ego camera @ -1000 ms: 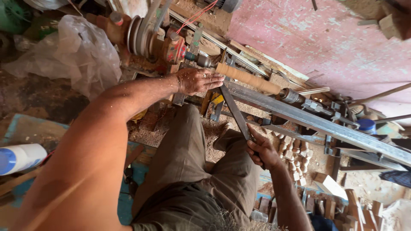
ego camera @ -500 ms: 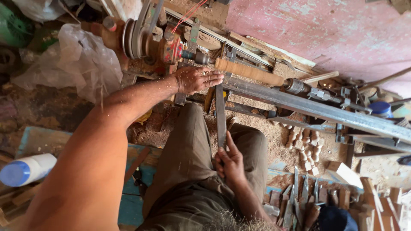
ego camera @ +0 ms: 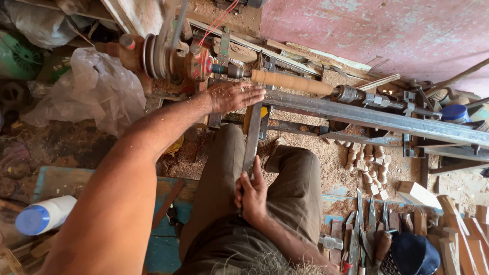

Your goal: The person operates a wood lathe to shape a cylindrical wooden piece. They use a chisel to smooth and refine the rotating wood, generating wood shavings. The person switches between different chisels to achieve the desired finish.

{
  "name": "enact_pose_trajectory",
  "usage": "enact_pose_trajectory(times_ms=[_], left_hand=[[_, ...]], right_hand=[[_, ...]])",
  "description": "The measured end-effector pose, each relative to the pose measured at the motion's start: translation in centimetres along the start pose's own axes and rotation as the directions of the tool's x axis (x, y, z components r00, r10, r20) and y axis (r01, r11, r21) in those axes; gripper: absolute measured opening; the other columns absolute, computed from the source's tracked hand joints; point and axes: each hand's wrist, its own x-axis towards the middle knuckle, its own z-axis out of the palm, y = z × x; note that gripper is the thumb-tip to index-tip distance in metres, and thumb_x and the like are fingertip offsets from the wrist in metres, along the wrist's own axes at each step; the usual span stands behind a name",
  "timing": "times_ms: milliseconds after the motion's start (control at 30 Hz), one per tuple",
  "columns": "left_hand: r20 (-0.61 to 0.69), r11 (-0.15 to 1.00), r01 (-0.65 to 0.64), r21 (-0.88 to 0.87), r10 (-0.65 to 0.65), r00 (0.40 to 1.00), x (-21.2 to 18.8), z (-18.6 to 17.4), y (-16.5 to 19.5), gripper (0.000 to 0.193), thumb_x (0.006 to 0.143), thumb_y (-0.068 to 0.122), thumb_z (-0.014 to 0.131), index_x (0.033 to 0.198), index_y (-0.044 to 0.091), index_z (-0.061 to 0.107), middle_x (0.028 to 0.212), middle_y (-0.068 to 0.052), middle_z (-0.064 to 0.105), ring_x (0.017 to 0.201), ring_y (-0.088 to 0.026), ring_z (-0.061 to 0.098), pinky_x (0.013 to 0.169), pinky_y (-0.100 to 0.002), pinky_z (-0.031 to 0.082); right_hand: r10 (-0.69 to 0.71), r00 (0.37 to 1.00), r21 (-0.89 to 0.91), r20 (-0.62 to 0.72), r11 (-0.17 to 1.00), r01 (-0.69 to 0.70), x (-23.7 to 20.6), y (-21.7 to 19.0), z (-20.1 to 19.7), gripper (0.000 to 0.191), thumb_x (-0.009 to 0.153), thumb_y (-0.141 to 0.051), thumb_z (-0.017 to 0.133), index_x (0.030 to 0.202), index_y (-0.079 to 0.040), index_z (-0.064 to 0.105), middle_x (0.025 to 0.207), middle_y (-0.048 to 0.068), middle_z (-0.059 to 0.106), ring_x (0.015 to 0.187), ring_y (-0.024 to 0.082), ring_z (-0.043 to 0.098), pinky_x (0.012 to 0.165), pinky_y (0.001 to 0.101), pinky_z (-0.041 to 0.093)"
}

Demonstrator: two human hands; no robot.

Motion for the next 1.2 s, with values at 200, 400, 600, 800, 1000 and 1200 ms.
enact_pose_trajectory(times_ms=[200, 400, 600, 800, 1000, 1200], left_hand=[[-0.03, 0.999, 0.02, 0.032, -0.019, 0.999, 0.1, 0.0, -0.1, 0.061, 0.101, 0.01, 0.049, 0.16, 0.009, 0.035, 0.165, -0.007, 0.039, 0.151, -0.017, 0.038, 0.128, -0.034, 0.028], [-0.032, 0.999, 0.052, -0.008, -0.052, 0.998, -0.2, 0.0, 0.0, 0.064, 0.095, 0.008, 0.051, 0.158, 0.009, 0.04, 0.162, -0.007, 0.044, 0.147, -0.016, 0.044, 0.124, -0.033, 0.031], [-0.095, 0.992, 0.069, -0.105, -0.079, 0.992, -0.4, 0.0, 0.0, 0.062, 0.096, 0.01, 0.053, 0.157, 0.006, 0.044, 0.161, -0.009, 0.047, 0.146, -0.017, 0.047, 0.124, -0.033, 0.036], [-0.02, 0.993, 0.05, -0.105, -0.052, 0.998, -0.3, -0.2, 0.1, 0.066, 0.093, 0.014, 0.055, 0.157, 0.003, 0.041, 0.162, -0.013, 0.044, 0.147, -0.021, 0.044, 0.124, -0.037, 0.033], [0.019, 0.994, 0.059, -0.092, -0.057, 0.998, -0.1, 0.3, 0.0, 0.075, 0.088, 0.008, 0.058, 0.16, 0.006, 0.036, 0.166, -0.01, 0.037, 0.151, -0.017, 0.04, 0.126, -0.036, 0.03], [0.097, 0.988, 0.091, -0.126, -0.079, 0.992, -0.4, 1.1, 0.2, 0.074, 0.09, 0.004, 0.056, 0.16, 0.009, 0.033, 0.167, -0.008, 0.035, 0.149, -0.019, 0.038, 0.124, -0.036, 0.032]], right_hand=[[0.103, 0.994, -0.207, -0.037, 0.972, -0.108, 0.2, -3.2, -2.4, 0.075, 0.101, -0.009, 0.053, 0.166, -0.029, 0.021, 0.067, 0.004, 0.059, 0.04, 0.009, 0.041, 0.032, 0.0274, 0.038], [0.163, 0.984, -0.32, 0.068, 0.938, -0.133, 1.9, -7.0, -7.1, 0.074, 0.1, -0.009, 0.053, 0.164, -0.028, 0.023, 0.064, 0.003, 0.054, 0.04, 0.01, 0.044, 0.033, 0.0269, 0.038], [0.256, 0.957, -0.448, 0.136, 0.877, -0.171, 3.5, -10.8, -10.3, 0.075, 0.1, -0.012, 0.053, 0.165, -0.029, 0.021, 0.069, 0.002, 0.053, 0.044, 0.009, 0.044, 0.035, 0.0253, 0.037], [0.26, 0.95, -0.447, 0.173, 0.88, -0.159, 3.6, -12.1, -10.7, 0.072, 0.102, -0.013, 0.052, 0.165, -0.029, 0.022, 0.069, 0.001, 0.052, 0.045, 0.008, 0.042, 0.035, 0.0239, 0.036], [0.18, 0.983, -0.346, 0.03, 0.925, -0.159, 1.5, -7.4, -6.4, 0.073, 0.1, -0.011, 0.053, 0.164, -0.032, 0.025, 0.067, 0.002, 0.055, 0.041, 0.009, 0.043, 0.032, 0.0254, 0.036], [0.099, 0.995, -0.176, -0.033, 0.979, -0.104, 0.6, -3.2, -2.2, 0.074, 0.101, -0.007, 0.055, 0.165, -0.029, 0.026, 0.068, 0.004, 0.059, 0.041, 0.009, 0.044, 0.033, 0.0258, 0.04]])
